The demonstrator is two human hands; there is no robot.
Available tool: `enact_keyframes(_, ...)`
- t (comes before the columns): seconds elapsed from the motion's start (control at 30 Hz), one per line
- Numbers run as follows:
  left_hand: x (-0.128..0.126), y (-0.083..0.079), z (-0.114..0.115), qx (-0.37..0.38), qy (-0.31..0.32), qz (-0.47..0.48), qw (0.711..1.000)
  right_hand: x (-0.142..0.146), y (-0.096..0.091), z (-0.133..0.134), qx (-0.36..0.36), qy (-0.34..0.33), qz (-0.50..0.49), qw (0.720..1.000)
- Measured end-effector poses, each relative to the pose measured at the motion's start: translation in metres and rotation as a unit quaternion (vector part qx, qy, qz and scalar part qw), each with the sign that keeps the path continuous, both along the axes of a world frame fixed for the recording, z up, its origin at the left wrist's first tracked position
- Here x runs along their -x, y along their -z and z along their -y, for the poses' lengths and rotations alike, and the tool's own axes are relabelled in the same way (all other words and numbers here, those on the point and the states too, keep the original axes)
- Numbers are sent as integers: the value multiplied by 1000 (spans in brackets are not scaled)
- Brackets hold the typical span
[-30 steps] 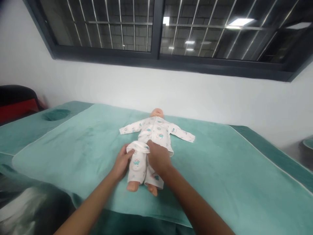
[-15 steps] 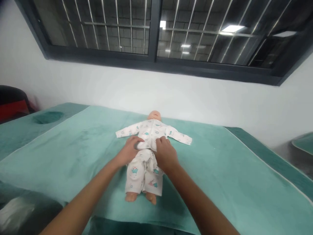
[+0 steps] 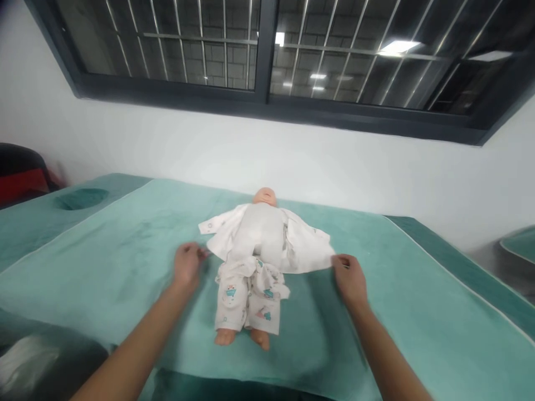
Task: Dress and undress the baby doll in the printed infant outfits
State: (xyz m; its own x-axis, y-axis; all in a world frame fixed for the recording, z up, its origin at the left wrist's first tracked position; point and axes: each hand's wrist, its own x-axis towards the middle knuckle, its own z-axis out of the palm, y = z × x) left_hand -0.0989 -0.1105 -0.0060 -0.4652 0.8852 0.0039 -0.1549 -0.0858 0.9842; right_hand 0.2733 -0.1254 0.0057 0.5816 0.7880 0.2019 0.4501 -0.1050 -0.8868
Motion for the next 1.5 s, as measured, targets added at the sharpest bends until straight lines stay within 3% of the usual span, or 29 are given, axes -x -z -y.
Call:
enact_keyframes(0.03,2,2,3,4,-12,-10,1000,-3,5,5,-3,4,45,999)
enact_keyframes(0.1,-2,0,9,5,5,-53,999,8,10,14,-16,-55,127,990)
enact_keyframes(0.2,-13,-10,16,1,132,-101,986,50,1,20,-13,-251,168,953)
enact_keyframes(0.3,-15,-19,25,-11,260,-165,951,87,-15,20,3,-391,143,909)
enact_keyframes(0.43,2,-27,37,-47,384,-258,885,96,-28,22,17,-486,169,858)
enact_keyframes(0.53,8,-29,42,-64,407,-285,866,93,-30,29,-17,-492,198,848)
enact_keyframes(0.73,-17,-18,21,-150,288,-297,898,116,-40,34,-15,-505,272,819)
enact_keyframes(0.93,-38,-22,-16,-91,240,-276,926,124,-53,24,-49,-512,297,805)
enact_keyframes(1.07,-42,-22,-28,-50,201,-267,941,109,-42,1,-59,-400,331,852)
enact_keyframes(1.2,-45,-16,-38,-24,170,-278,945,99,-28,-30,1,-308,269,912)
enact_keyframes(1.37,-47,-17,-72,-29,119,-276,953,98,-31,-76,3,-272,254,928)
enact_keyframes(1.5,-51,-8,-105,-32,118,-259,958,98,-20,-110,-26,-268,154,951)
